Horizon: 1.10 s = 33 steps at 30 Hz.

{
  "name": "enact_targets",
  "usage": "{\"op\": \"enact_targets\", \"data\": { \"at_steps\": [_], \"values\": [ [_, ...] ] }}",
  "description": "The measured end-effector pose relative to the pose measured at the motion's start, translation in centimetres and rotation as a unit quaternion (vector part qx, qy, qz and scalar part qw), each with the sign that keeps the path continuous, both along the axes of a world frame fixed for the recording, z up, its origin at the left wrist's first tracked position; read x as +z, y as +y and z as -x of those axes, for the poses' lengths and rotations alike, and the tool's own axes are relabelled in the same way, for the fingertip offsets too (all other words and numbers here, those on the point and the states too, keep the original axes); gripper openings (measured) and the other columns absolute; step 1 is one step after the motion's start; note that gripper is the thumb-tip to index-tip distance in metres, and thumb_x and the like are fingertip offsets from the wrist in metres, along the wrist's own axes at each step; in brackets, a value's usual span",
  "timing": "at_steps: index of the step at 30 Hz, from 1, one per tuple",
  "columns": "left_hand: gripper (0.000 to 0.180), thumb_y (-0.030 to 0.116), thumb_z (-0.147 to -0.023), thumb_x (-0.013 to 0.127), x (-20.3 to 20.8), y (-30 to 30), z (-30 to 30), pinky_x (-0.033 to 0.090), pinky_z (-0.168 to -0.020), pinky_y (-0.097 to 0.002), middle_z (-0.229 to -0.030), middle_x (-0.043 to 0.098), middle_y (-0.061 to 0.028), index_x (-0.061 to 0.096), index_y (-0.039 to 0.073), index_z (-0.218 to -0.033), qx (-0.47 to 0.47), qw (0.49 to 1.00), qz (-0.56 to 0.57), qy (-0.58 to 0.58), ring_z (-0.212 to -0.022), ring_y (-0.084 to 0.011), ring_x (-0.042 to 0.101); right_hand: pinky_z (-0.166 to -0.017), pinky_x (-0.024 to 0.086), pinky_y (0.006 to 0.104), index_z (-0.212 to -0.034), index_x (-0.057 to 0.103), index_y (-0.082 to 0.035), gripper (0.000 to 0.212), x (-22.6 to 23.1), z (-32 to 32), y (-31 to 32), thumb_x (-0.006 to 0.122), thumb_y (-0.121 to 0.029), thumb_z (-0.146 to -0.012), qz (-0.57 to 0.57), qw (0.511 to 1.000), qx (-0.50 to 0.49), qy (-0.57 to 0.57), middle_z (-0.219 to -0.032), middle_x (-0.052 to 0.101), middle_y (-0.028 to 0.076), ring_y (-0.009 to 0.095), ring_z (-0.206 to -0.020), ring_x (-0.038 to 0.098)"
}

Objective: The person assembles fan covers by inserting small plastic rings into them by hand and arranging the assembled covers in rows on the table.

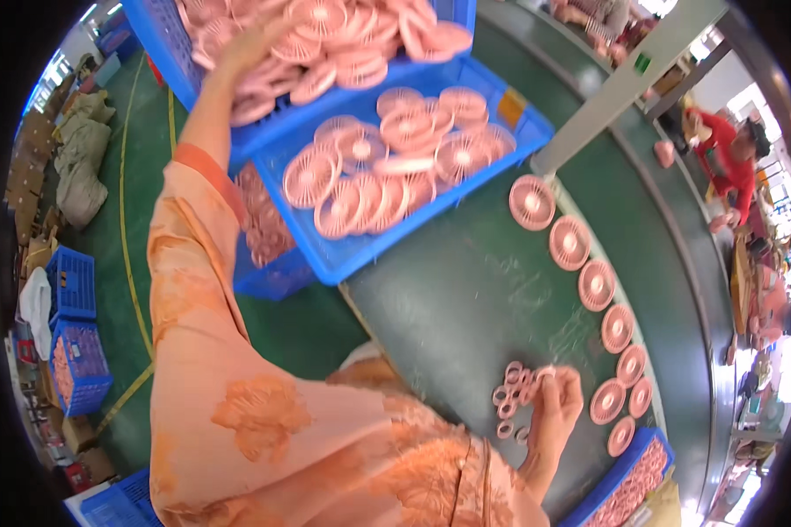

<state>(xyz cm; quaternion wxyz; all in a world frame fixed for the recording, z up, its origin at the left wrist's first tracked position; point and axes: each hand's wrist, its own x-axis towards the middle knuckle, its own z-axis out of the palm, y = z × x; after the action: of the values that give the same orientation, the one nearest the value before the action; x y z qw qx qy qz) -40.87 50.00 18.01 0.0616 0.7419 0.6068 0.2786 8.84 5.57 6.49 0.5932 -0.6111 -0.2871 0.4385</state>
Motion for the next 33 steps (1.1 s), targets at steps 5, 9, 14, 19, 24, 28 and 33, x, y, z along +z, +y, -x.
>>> {"op": "enact_targets", "data": {
  "at_steps": [5, 9, 14, 19, 24, 28, 33],
  "values": [
    [0.063, 0.051, -0.081, 0.070, -2.7, -6.1, -6.6, 0.050, -0.095, -0.0433, -0.116, 0.071, -0.0180, 0.062, 0.019, -0.135, 0.015, 0.993, -0.110, -0.026, -0.111, -0.0351, 0.066, -0.064, 0.052, 0.0232, -0.107, 0.058, -0.006, 0.006, 0.5, 0.4, 0.5, 0.059, -0.006, -0.101, 0.004, 1.000, 0.023, 0.014, -0.091, 0.063, 0.003, 0.009, -0.074, 0.059],
    [0.054, 0.039, -0.080, 0.070, -5.3, -8.8, -10.0, 0.055, -0.085, -0.0413, -0.111, 0.072, -0.0181, 0.066, 0.019, -0.129, 0.014, 0.995, 0.088, 0.033, -0.103, -0.0330, 0.070, -0.068, 0.054, 0.0215, -0.106, 0.059, -0.005, 0.006, 0.6, 0.8, 0.7, 0.060, -0.006, -0.101, 0.002, 1.000, 0.012, 0.008, -0.094, 0.065, 0.004, 0.008, -0.077, 0.062],
    [0.051, 0.041, -0.085, 0.065, -12.0, -9.0, -10.8, 0.053, -0.095, -0.0403, -0.108, 0.073, -0.0189, 0.067, 0.019, -0.131, -0.153, 0.982, -0.056, -0.092, -0.102, -0.0314, 0.071, -0.070, 0.055, 0.0216, -0.104, 0.059, -0.003, 0.006, 0.7, 0.5, -0.8, 0.062, -0.007, -0.100, 0.001, 1.000, -0.023, -0.002, -0.094, 0.066, 0.005, 0.009, -0.077, 0.064],
    [0.040, 0.039, -0.087, 0.069, -10.3, -12.3, -12.5, 0.056, -0.083, -0.0383, -0.103, 0.075, -0.0155, 0.075, 0.010, -0.114, -0.225, 0.973, 0.041, 0.002, -0.092, -0.0313, 0.072, -0.070, 0.052, 0.0211, -0.103, 0.058, -0.004, 0.007, 0.8, 1.2, -0.9, 0.063, -0.008, -0.100, -0.002, 1.000, -0.003, 0.008, -0.091, 0.066, 0.004, 0.009, -0.075, 0.061],
    [0.038, 0.046, -0.084, 0.068, -7.9, -13.9, -12.3, 0.056, -0.084, -0.0459, -0.095, 0.075, -0.0156, 0.078, 0.022, -0.112, -0.266, 0.961, 0.080, -0.019, -0.089, -0.0361, 0.071, -0.069, 0.052, 0.0194, -0.105, 0.058, -0.007, 0.006, 1.0, 1.3, -0.5, 0.062, -0.010, -0.101, 0.006, 0.999, 0.031, -0.001, -0.093, 0.065, 0.001, 0.006, -0.074, 0.060],
    [0.032, 0.039, -0.089, 0.063, -5.3, -15.3, -11.8, 0.056, -0.083, -0.0454, -0.094, 0.075, -0.0117, 0.076, 0.020, -0.112, -0.169, 0.984, -0.004, 0.049, -0.086, -0.0340, 0.072, -0.070, 0.052, 0.0189, -0.106, 0.059, -0.007, 0.006, 0.6, 0.9, -0.3, 0.062, -0.009, -0.101, -0.006, 1.000, 0.025, 0.000, -0.095, 0.065, 0.002, 0.006, -0.077, 0.061],
    [0.013, 0.008, -0.094, 0.061, -12.4, -20.7, -6.8, 0.053, -0.067, -0.0255, -0.089, 0.073, -0.0119, 0.073, 0.005, -0.099, 0.056, 0.871, -0.340, -0.350, -0.070, -0.0163, 0.067, -0.070, 0.052, 0.0195, -0.107, 0.058, -0.006, 0.006, 0.4, 1.0, -0.6, 0.061, -0.008, -0.101, -0.010, 1.000, -0.005, -0.003, -0.095, 0.065, 0.002, 0.007, -0.078, 0.061]
  ]
}}
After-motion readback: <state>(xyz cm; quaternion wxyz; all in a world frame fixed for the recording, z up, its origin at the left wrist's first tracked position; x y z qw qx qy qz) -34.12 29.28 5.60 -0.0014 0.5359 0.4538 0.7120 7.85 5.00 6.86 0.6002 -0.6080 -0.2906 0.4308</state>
